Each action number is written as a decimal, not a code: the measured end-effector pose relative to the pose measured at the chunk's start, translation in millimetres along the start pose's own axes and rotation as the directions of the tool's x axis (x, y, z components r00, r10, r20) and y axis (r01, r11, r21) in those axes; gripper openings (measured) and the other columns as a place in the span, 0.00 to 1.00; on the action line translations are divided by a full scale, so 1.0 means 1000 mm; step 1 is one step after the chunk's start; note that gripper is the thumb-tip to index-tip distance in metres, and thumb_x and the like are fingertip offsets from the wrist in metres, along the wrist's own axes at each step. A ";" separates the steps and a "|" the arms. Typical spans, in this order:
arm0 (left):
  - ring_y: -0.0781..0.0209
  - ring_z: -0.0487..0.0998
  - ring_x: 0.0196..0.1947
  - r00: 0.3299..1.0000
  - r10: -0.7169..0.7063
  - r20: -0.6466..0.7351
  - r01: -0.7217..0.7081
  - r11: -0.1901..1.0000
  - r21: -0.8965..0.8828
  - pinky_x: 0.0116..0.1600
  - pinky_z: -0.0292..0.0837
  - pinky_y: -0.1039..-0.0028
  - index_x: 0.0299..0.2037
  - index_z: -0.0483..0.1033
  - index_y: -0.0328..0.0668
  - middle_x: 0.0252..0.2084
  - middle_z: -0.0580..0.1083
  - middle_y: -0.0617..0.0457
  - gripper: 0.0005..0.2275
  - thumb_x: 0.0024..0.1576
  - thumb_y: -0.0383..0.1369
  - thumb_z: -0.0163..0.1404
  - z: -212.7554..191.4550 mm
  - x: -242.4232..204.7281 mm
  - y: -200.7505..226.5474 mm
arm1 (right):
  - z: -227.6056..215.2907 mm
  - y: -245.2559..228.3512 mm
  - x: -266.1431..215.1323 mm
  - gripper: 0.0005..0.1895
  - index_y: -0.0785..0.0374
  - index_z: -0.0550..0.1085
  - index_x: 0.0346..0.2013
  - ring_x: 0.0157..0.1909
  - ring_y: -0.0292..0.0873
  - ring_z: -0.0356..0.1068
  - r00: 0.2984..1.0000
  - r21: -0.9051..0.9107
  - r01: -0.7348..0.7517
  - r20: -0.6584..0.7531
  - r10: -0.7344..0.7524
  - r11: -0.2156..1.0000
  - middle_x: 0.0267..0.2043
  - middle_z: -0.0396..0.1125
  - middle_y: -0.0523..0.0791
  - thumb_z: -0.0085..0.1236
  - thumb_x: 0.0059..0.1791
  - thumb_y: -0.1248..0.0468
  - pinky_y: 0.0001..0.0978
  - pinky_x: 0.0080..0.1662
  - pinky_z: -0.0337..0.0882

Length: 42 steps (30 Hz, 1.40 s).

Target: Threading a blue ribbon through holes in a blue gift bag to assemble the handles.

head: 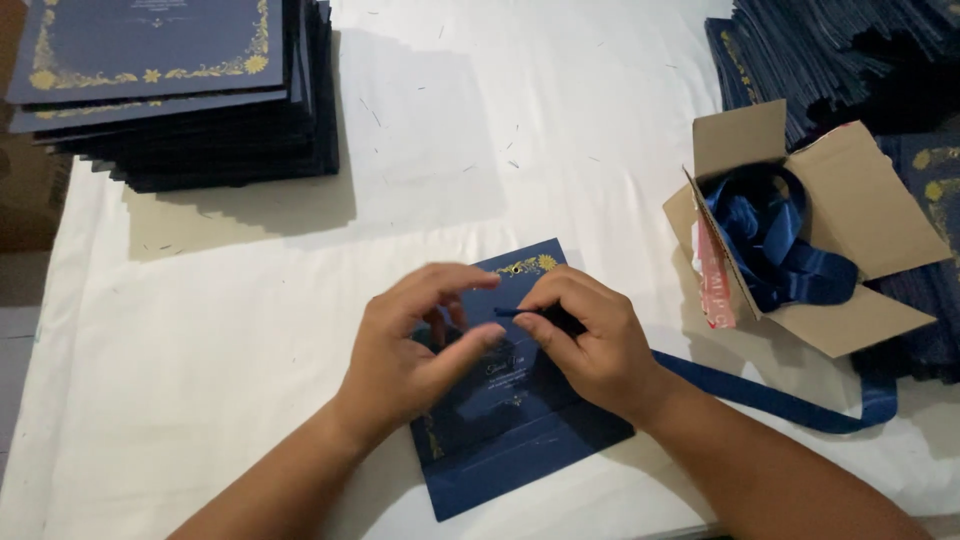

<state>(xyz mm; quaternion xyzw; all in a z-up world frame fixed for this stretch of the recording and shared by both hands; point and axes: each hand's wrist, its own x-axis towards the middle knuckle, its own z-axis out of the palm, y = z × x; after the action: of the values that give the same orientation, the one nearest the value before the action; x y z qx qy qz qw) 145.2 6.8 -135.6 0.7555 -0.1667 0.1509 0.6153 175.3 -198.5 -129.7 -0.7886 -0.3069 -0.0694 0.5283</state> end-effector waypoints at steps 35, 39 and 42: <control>0.56 0.81 0.31 0.995 -0.067 0.080 0.061 0.995 0.076 0.34 0.77 0.71 0.44 0.83 0.41 0.34 0.83 0.48 0.09 0.54 0.28 0.59 0.001 -0.001 0.005 | -0.002 -0.009 -0.004 0.05 0.64 0.79 0.31 0.32 0.48 0.77 0.985 0.007 -0.160 0.069 0.159 0.987 0.23 0.74 0.49 0.59 0.49 0.67 0.38 0.37 0.75; 0.54 0.82 0.30 0.984 -0.126 0.128 0.112 0.987 0.112 0.35 0.78 0.71 0.42 0.83 0.39 0.32 0.83 0.46 0.08 0.53 0.24 0.57 0.000 0.001 0.009 | -0.001 -0.008 -0.005 0.04 0.64 0.80 0.32 0.32 0.48 0.77 0.983 0.006 -0.171 0.068 0.170 0.985 0.23 0.74 0.49 0.59 0.49 0.67 0.39 0.37 0.76; 0.54 0.83 0.30 0.979 -0.144 0.146 0.130 0.986 0.106 0.36 0.78 0.70 0.40 0.83 0.41 0.31 0.82 0.47 0.07 0.53 0.24 0.56 -0.001 0.000 0.010 | -0.001 -0.007 -0.005 0.05 0.64 0.80 0.32 0.32 0.48 0.77 0.985 -0.011 -0.157 0.078 0.157 0.988 0.24 0.74 0.49 0.59 0.49 0.67 0.38 0.38 0.76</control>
<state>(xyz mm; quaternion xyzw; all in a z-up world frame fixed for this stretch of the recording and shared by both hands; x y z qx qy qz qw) 140.9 5.8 -127.0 0.8033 -0.1534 0.0576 0.5726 167.2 -199.8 -125.6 -0.8136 -0.2643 0.0028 0.5178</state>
